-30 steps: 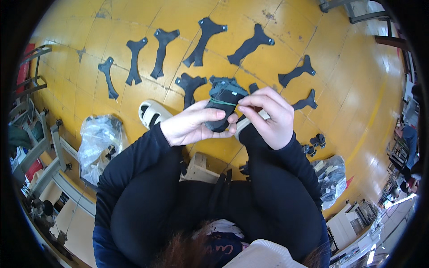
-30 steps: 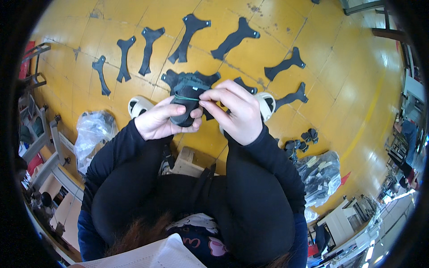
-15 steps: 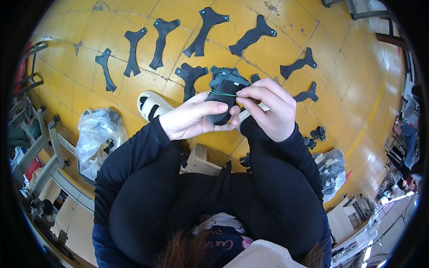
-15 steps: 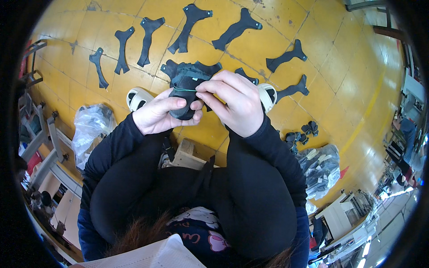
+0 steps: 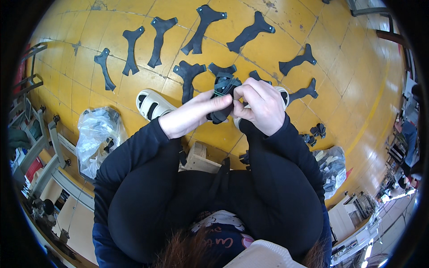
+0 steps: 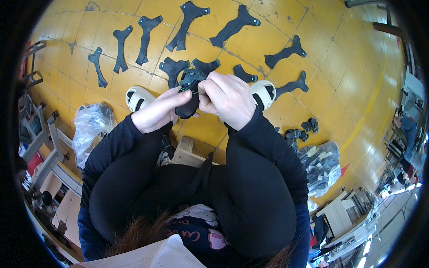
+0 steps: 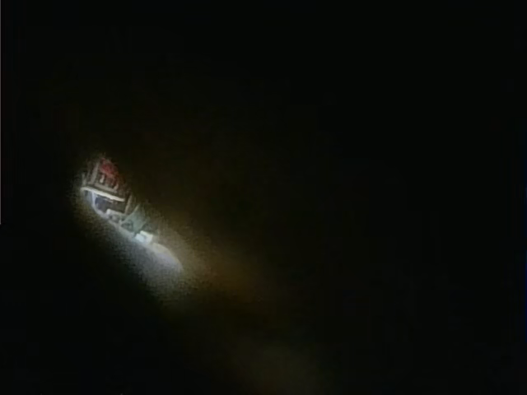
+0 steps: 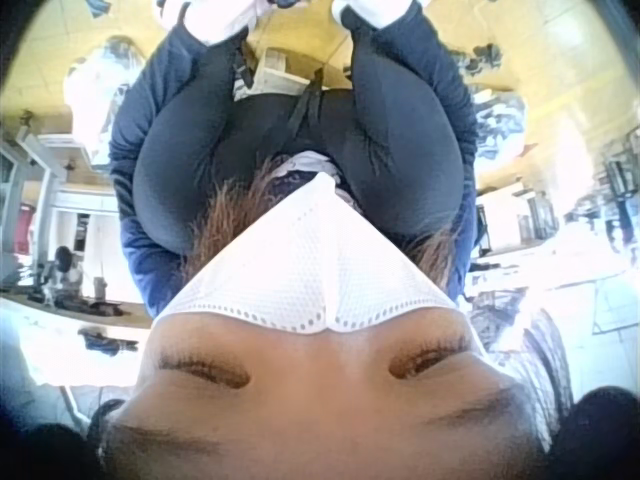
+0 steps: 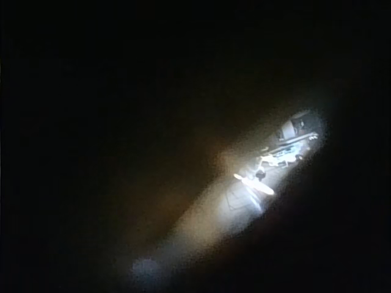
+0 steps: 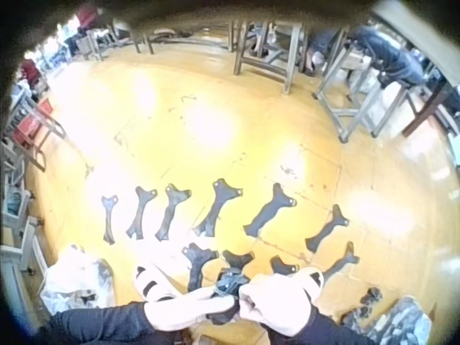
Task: The person sits on the floor and sorts black shoe parts, picking them up one by one, inspecting them, and arranging them in rows. They also gather a pile of parts and tie them together with a rubber band.
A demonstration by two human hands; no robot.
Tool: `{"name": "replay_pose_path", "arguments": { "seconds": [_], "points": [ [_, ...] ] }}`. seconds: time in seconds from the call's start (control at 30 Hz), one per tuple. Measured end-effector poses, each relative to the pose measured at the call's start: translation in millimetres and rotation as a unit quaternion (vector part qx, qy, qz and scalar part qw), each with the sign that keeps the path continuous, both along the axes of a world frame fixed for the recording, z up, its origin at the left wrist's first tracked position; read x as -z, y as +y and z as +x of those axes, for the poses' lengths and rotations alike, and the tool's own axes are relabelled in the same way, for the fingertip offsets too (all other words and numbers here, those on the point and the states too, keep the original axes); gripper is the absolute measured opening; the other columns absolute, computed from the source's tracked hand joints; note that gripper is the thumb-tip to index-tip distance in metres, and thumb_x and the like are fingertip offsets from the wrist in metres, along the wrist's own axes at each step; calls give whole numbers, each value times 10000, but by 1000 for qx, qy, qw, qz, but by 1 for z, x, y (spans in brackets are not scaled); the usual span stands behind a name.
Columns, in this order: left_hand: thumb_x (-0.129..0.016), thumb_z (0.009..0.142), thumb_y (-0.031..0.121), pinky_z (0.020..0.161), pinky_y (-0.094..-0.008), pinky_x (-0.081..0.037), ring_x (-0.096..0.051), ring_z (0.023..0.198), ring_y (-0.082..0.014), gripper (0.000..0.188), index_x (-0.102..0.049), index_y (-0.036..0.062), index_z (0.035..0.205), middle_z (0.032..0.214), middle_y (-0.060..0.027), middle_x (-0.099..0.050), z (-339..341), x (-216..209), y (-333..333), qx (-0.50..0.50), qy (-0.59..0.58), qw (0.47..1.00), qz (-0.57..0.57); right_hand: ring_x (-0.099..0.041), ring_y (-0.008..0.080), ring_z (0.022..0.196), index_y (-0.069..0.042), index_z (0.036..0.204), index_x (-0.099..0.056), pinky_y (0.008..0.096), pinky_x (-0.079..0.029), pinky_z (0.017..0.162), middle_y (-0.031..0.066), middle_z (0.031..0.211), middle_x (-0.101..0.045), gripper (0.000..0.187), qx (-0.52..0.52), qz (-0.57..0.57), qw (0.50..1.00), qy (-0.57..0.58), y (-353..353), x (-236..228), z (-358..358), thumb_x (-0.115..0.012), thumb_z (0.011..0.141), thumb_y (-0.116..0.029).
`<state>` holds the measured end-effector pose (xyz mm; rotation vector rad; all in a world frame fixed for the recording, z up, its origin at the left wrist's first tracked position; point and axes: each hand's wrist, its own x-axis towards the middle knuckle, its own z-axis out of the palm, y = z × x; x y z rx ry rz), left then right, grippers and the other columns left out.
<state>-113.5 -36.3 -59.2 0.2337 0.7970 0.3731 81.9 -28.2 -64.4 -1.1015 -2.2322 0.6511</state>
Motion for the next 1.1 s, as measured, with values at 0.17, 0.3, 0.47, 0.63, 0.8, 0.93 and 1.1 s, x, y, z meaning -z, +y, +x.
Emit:
{"name": "replay_pose_path", "arguments": {
  "seconds": [0.17, 0.3, 0.47, 0.63, 0.8, 0.93, 1.1],
  "points": [
    [-644, 816, 90, 837, -255, -405, -524, 937, -94, 331, -506, 39, 1112, 1006, -29, -570, 3, 2, 5, 30, -20, 996, 78, -536, 237, 621, -53, 782, -495, 307, -430, 559, 74, 719, -489, 218, 27, -45, 995, 84, -1, 2, 2, -646, 637, 6],
    [-612, 808, 58, 770, -230, -414, -525, 861, -75, 308, -504, 37, 1096, 916, -11, -577, 9, 6, 9, 74, 36, 981, 177, -509, 201, 657, -36, 778, -459, 271, -425, 599, 83, 729, -504, 146, 94, -93, 979, 158, -6, -3, 7, -596, 727, -40],
    [-609, 804, 68, 755, -205, -420, -504, 848, -57, 414, -435, -1, 1174, 947, 3, -546, 9, 5, 8, 64, 64, 961, 263, -475, 114, 673, -43, 804, -469, 245, -397, 617, 31, 724, -512, 120, 38, -400, 887, 228, -12, -12, 16, -573, 843, -89],
    [-613, 789, 84, 726, -220, -435, -511, 832, -73, 476, -413, -46, 1201, 956, -48, -563, 5, 42, -7, 37, 156, 944, 289, -484, 148, 644, -51, 813, -586, 280, -392, 578, 35, 654, -514, 162, 8, -300, 952, 54, -3, -9, 10, -678, 794, -183],
    [-608, 749, 10, 799, -255, -442, -534, 916, -108, 466, -441, -35, 1182, 986, -82, -573, 10, 27, 0, 95, 183, 905, 372, -495, 163, 648, -61, 761, -672, 276, -372, 573, 62, 681, -515, 188, -101, -207, 964, 136, -3, -5, 17, -636, 841, -228],
    [-607, 712, -5, 831, -275, -428, -537, 966, -121, 451, -469, 13, 1141, 971, -123, -584, 16, 17, 0, 216, 166, 877, 396, -444, 91, 556, 7, 874, -666, 233, -311, 515, 13, 628, -501, 250, -116, -476, 817, 305, -12, -14, 30, -557, 895, -217],
    [-588, 724, 25, 847, -275, -425, -543, 942, -159, 457, -456, 12, 1161, 974, -91, -569, 15, 17, 0, 241, 60, 906, 343, -330, 61, 489, 52, 1218, -470, 211, -300, 505, -10, 655, -475, 419, 46, -553, 448, 701, -17, 11, 41, -433, 953, -270]
  ]
}}
